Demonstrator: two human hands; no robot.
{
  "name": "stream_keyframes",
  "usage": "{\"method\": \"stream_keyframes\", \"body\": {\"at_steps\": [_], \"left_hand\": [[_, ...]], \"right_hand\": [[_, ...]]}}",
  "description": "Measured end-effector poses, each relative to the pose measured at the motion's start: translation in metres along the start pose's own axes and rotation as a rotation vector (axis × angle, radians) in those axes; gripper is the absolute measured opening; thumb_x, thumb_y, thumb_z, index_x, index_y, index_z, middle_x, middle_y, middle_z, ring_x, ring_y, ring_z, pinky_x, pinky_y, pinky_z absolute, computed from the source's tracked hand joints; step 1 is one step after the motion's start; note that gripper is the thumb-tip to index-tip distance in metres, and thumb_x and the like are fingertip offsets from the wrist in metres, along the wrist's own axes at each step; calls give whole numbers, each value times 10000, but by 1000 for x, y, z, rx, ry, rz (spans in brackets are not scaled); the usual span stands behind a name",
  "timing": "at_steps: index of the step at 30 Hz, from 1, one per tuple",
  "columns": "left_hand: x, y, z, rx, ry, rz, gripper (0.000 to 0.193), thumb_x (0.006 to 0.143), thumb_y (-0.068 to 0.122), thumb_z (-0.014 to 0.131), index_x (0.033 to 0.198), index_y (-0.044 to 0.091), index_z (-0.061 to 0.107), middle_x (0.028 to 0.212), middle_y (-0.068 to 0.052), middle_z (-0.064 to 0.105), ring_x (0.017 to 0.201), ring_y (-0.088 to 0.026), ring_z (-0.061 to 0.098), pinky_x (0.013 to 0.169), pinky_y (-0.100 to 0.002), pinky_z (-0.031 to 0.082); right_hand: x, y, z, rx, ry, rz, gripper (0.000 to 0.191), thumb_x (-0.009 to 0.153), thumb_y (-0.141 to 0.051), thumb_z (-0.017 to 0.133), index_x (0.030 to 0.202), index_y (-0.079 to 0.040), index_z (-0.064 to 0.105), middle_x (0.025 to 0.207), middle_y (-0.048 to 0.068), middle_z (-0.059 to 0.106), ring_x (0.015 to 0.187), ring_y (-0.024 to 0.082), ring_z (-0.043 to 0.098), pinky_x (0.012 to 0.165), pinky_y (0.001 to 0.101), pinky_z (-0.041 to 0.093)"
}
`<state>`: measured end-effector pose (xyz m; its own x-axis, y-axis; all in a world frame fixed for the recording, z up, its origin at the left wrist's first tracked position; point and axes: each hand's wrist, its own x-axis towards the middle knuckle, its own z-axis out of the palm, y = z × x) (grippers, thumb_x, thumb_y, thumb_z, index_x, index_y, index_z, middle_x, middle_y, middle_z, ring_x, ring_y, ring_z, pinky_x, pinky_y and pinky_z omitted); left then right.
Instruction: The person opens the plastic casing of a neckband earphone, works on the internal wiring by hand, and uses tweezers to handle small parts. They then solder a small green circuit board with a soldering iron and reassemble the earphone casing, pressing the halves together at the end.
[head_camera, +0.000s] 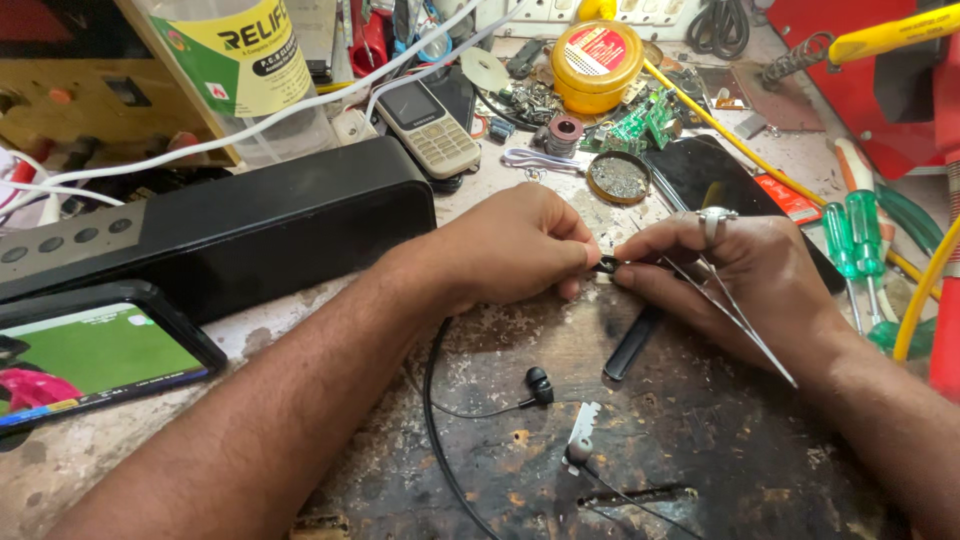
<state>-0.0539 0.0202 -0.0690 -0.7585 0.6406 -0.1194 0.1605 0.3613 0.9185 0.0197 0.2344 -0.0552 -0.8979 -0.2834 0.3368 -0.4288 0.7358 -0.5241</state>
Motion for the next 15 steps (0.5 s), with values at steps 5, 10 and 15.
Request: {"method": "stream_keyframes", "body": {"at_steps": [5, 10, 15], "left_hand": [[0, -1, 0, -14, -32, -13, 215, 923, 223, 644, 939, 54, 778, 675, 1, 723, 542, -58, 582, 505, -246, 461], [0, -1, 1, -75, -47, -41, 223, 934, 218, 621, 935, 42, 759, 664, -2, 693, 504, -82, 540, 446, -262, 416], [-1, 0, 2, -18, -23, -40, 232, 921, 237, 630, 921, 45, 761, 661, -3, 697, 526, -86, 583, 477, -256, 472]], "right_hand": [[-4, -4, 2, -149, 76, -51, 142, 833, -145, 820, 963, -93, 805, 790, 90, 785, 642, 104, 739, 613, 274, 573], [-6, -1, 10, -113, 169, -215, 124, 894, -148, 784, 1007, -97, 785, 890, 87, 783, 760, 110, 758, 690, 255, 593], [-7, 5, 14, -59, 150, -194, 141, 884, -133, 767, 1018, -98, 791, 920, 65, 797, 815, 100, 739, 729, 255, 614]]}}
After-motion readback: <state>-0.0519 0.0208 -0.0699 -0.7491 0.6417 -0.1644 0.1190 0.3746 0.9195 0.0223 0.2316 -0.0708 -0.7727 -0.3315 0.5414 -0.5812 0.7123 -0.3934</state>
